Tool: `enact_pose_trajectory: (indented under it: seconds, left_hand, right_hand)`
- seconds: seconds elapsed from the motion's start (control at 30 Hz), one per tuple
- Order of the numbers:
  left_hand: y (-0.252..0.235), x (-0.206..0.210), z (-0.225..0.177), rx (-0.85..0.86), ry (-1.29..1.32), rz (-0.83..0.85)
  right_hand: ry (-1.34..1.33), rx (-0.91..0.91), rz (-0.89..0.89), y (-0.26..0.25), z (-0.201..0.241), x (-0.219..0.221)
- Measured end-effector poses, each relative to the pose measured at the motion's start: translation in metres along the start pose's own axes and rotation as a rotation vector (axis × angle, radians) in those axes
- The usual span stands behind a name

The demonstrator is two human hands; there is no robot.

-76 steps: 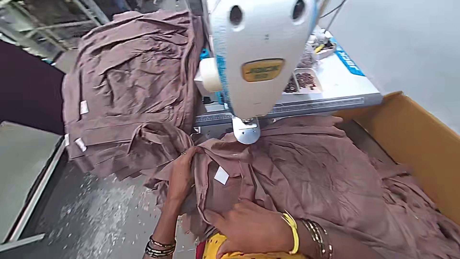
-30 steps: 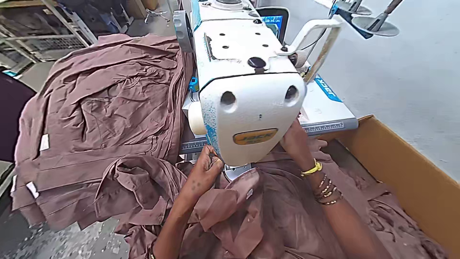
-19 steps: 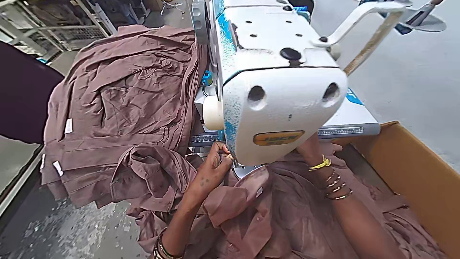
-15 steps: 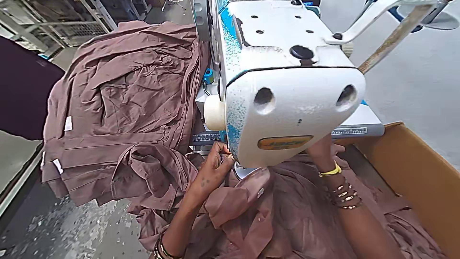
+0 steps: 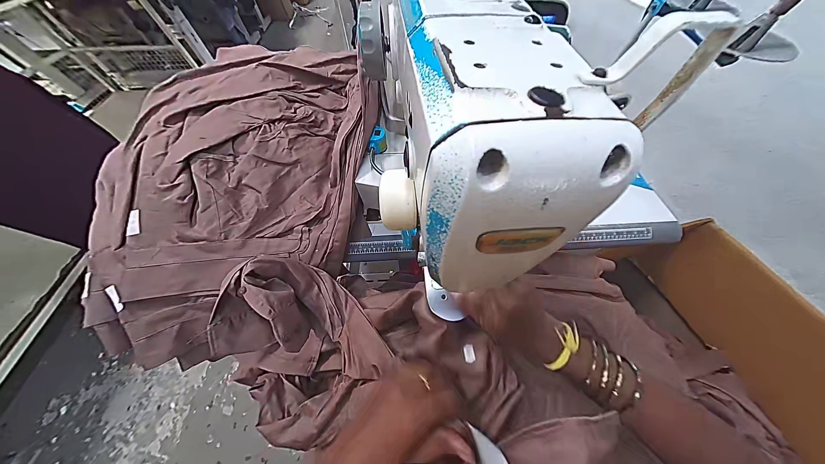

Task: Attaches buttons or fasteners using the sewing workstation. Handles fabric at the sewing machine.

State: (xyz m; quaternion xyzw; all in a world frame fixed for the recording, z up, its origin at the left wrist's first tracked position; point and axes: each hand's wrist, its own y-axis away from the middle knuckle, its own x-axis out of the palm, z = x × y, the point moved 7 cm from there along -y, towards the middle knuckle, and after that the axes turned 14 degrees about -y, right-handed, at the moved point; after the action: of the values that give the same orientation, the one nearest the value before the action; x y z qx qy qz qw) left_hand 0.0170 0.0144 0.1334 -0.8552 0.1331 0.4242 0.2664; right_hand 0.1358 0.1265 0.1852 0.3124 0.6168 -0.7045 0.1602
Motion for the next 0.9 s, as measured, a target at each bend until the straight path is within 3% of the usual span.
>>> enact_pose_trajectory:
  seconds: [0.13,0.2,0.3,0.43,0.63,0.77,0.9]
  left_hand:
    - [0.066,-0.043,0.070,-0.347,-0.275,-0.188]
    - [0.117,-0.054,0.101,-0.561,-0.433,-0.161]
    - [0.165,-0.023,0.129,-0.828,-0.345,0.037]
    - [0.147,-0.002,0.134,-0.931,-0.273,0.128]
    - [0.148,0.002,0.146,-1.029,-0.329,0.096]
    - [0.129,-0.018,0.120,-0.902,-0.320,0.002]
    - [0.043,-0.025,0.026,-0.389,-0.075,-0.173]
  right_hand:
    - [-0.205,0.311,0.041,0.006,-0.023,-0.015]
    - [-0.252,0.399,-0.033,0.023,-0.037,-0.028]
    - [-0.141,0.238,-0.052,0.034,-0.023,-0.022]
    - [-0.027,-0.061,0.030,0.004,0.000,0.004]
    - [0.024,0.080,0.114,-0.014,-0.012,0.007]
    - [-0.420,0.382,0.145,0.009,0.007,-0.009]
    - [-0.794,0.629,0.418,0.064,0.075,0.032]
